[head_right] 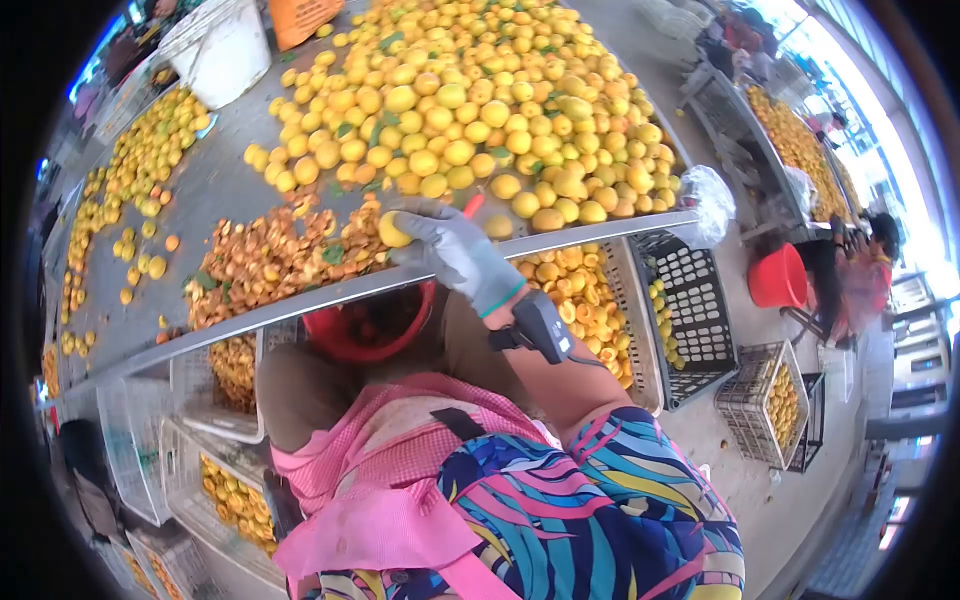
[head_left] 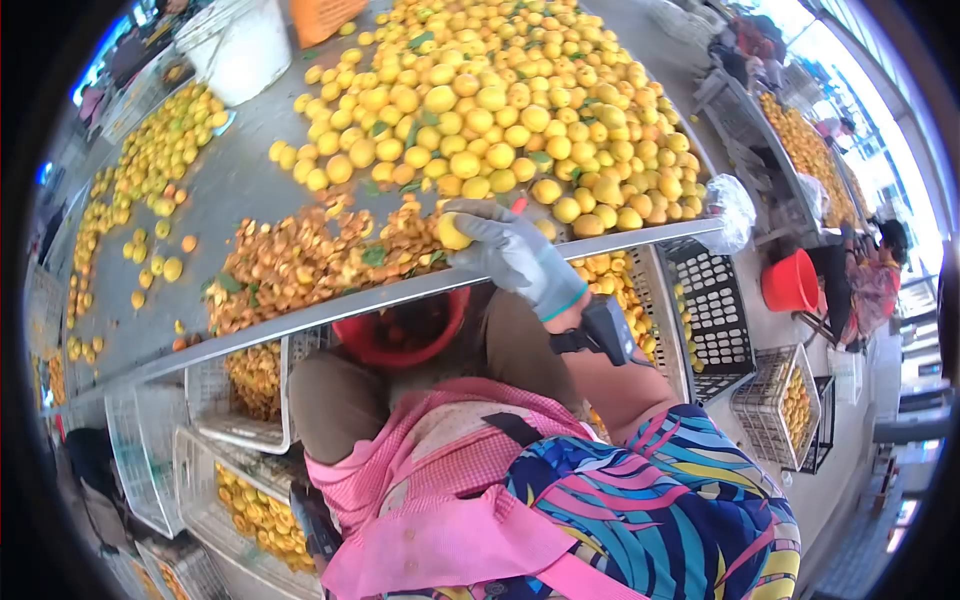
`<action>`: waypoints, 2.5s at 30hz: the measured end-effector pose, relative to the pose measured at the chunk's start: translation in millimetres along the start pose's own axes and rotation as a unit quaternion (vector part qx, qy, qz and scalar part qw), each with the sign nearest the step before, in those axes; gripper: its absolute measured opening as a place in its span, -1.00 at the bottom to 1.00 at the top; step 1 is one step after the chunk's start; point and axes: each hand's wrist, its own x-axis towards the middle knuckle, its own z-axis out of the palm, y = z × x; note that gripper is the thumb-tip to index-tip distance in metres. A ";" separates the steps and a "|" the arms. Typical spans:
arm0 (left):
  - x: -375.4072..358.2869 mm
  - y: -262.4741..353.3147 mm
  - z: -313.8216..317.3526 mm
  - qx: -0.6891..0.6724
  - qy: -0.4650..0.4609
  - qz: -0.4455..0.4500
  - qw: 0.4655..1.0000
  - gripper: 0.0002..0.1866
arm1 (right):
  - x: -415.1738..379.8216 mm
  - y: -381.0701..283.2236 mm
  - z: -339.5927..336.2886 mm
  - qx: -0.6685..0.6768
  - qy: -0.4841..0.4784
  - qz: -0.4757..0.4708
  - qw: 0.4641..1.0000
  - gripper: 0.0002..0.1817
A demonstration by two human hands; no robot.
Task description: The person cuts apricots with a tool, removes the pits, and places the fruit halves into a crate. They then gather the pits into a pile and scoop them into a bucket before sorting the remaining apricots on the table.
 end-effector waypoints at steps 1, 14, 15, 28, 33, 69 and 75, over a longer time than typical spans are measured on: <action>-8.5 8.6 7.4 0.002 -0.013 0.015 1.000 -0.62 | -3.3 3.7 4.2 -0.069 0.012 -0.026 0.997 -0.63; -247.0 150.6 214.2 -0.171 -0.433 -0.095 0.880 -0.66 | -36.0 56.5 120.1 -0.193 -0.308 0.095 0.927 -0.54; -245.7 140.8 216.4 -0.209 -0.484 -0.120 0.841 -0.68 | -40.6 59.9 129.5 -0.212 -0.338 0.121 0.909 -0.54; -118.2 104.7 53.2 -0.443 -0.183 0.048 0.876 -0.72 | -41.5 76.7 137.6 -0.253 -0.329 0.171 0.894 -0.52; -36.3 111.7 -61.1 -0.519 -0.047 0.001 0.853 -0.61 | -37.2 67.2 126.1 -0.303 -0.348 0.071 0.884 -0.62; -7.8 211.6 235.2 0.356 -0.113 0.467 0.802 -0.58 | 34.8 27.1 -30.3 -0.762 0.206 -0.051 0.612 -0.67; 4.7 221.8 249.0 0.384 -0.105 0.465 0.791 -0.55 | 31.5 11.6 -14.6 -0.648 0.121 -0.009 0.752 -0.68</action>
